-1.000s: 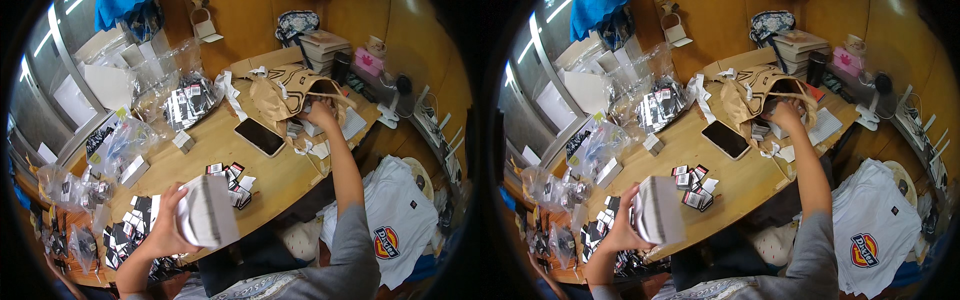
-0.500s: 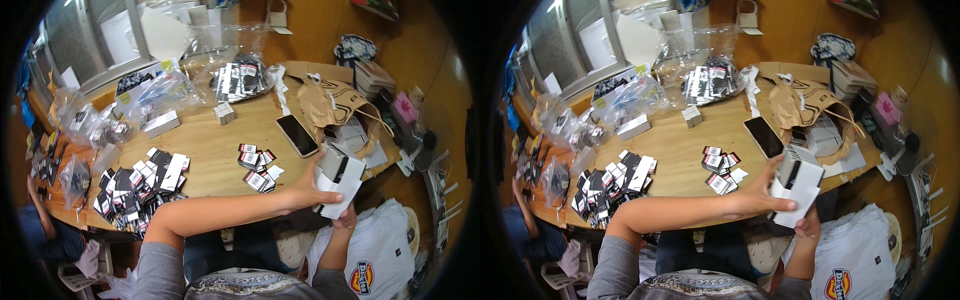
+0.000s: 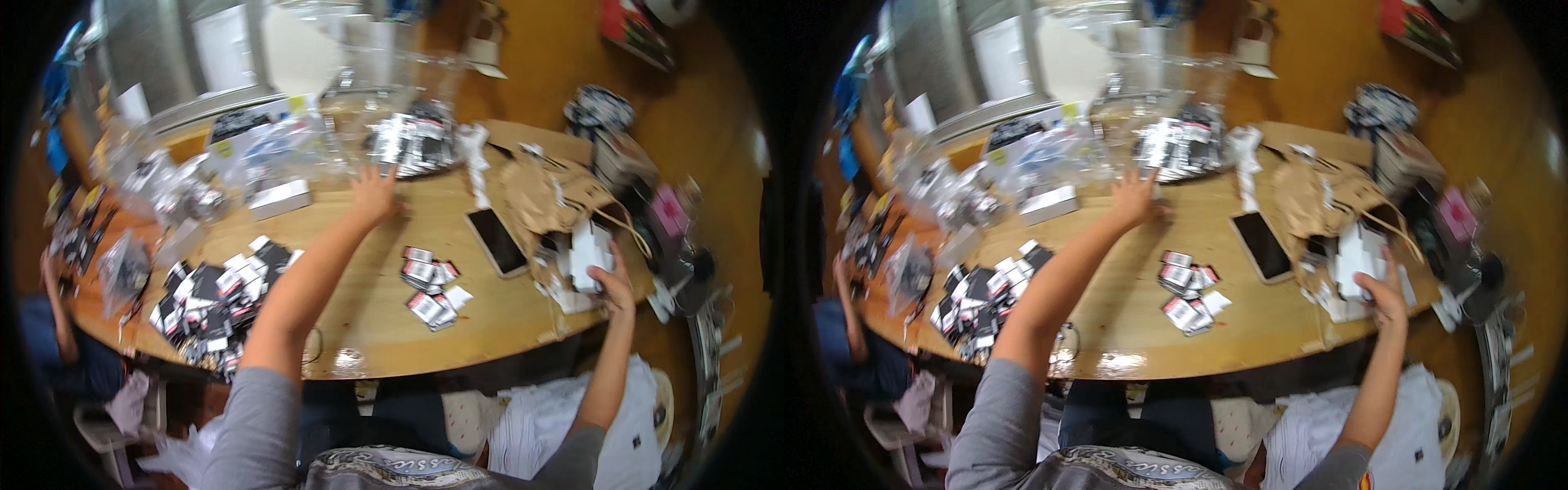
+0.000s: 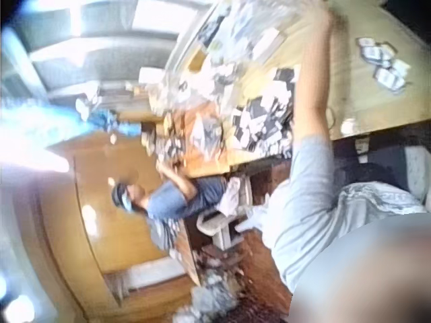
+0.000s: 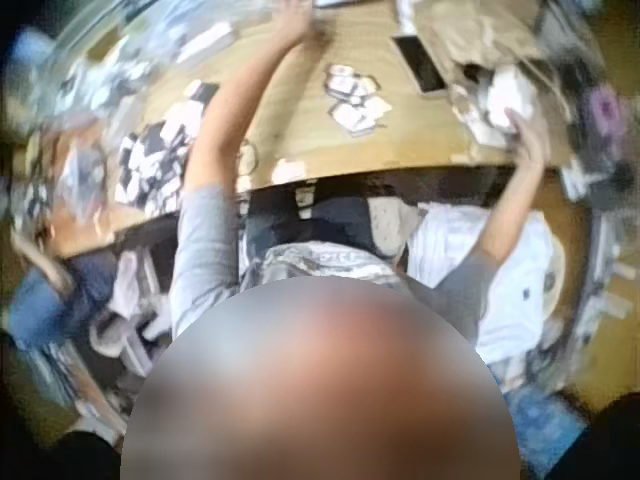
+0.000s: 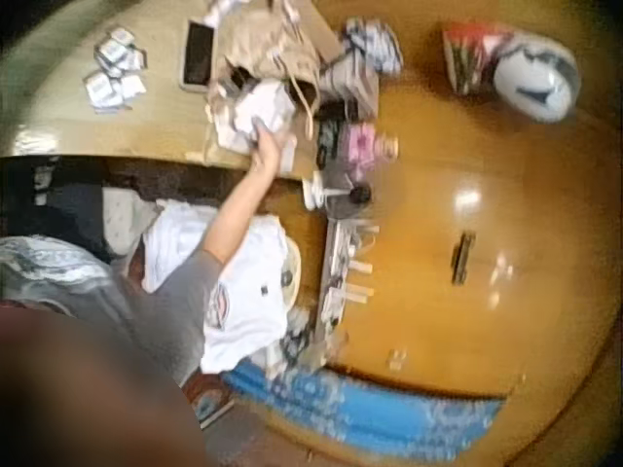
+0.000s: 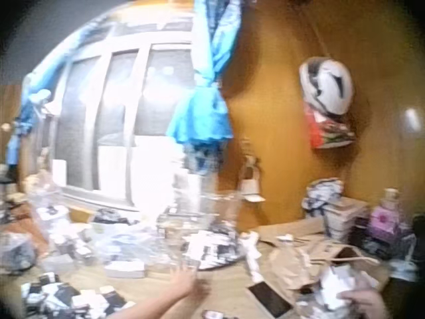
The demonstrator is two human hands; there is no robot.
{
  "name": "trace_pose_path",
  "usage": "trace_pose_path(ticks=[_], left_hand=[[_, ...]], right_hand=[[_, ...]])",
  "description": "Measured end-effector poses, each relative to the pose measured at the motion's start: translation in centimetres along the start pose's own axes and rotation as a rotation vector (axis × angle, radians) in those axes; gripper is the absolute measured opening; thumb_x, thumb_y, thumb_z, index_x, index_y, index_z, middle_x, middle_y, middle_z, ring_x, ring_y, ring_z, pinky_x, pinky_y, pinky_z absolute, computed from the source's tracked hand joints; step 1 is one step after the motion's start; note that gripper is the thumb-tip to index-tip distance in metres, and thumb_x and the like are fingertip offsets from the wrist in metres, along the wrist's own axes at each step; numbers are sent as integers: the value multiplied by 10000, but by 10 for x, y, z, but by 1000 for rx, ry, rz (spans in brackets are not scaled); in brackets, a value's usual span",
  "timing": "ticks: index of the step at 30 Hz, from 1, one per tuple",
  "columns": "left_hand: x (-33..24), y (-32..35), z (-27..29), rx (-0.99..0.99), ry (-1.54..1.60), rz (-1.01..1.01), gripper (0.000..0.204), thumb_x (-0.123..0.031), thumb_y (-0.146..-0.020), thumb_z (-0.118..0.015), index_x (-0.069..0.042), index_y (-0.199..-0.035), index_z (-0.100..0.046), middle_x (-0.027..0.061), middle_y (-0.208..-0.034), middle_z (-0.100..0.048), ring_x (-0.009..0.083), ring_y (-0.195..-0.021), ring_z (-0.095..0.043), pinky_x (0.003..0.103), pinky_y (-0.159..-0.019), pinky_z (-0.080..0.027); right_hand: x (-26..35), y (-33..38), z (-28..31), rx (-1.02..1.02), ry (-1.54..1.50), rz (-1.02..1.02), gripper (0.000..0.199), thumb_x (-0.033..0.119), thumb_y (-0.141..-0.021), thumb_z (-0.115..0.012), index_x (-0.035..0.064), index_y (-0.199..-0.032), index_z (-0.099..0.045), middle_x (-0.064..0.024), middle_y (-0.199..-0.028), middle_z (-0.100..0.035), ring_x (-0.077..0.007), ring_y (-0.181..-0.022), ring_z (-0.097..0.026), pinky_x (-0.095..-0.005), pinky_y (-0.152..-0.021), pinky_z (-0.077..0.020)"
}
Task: The person organizes small black and white tags on a cluttered table, then picks up a stack of white Dickies t-shirts. They attach tags to the shirts one by one, handling each shirt individually and placing the tagged shirts back on the table.
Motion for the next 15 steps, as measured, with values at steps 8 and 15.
trace_pose_path(ticks=[8,15], left_hand=[[26,-10,-45,-24,356,-65,534,-305,-618,-665,-206,-1087,-431,181,-1061,-393,352,-893,-489,407,-726,-439],[48,-37,26,-571,209,-360,500,-257,-637,-647,-122,-1057,-411,170,-979,-411,320,-819,-498,380,-638,-449]], right_hand=[[-5,-106,-18,-172,982,227,567,179,-539,-675,11,-1045,-483,-235,-1041,-476,-371,-969,-457,-382,-859,-349],[27,13,-72,-241,1006,316,363,149,-634,-640,-1,-952,-552,-166,-902,-557,-322,-824,-519,-375,-726,-403]])
Point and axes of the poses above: each hand's wrist, its own y-axis away from the middle knuckle, its own z-axis out of the back of the hand, x = y × z, the point moved 2 cm from there along -y, towards the middle knuckle
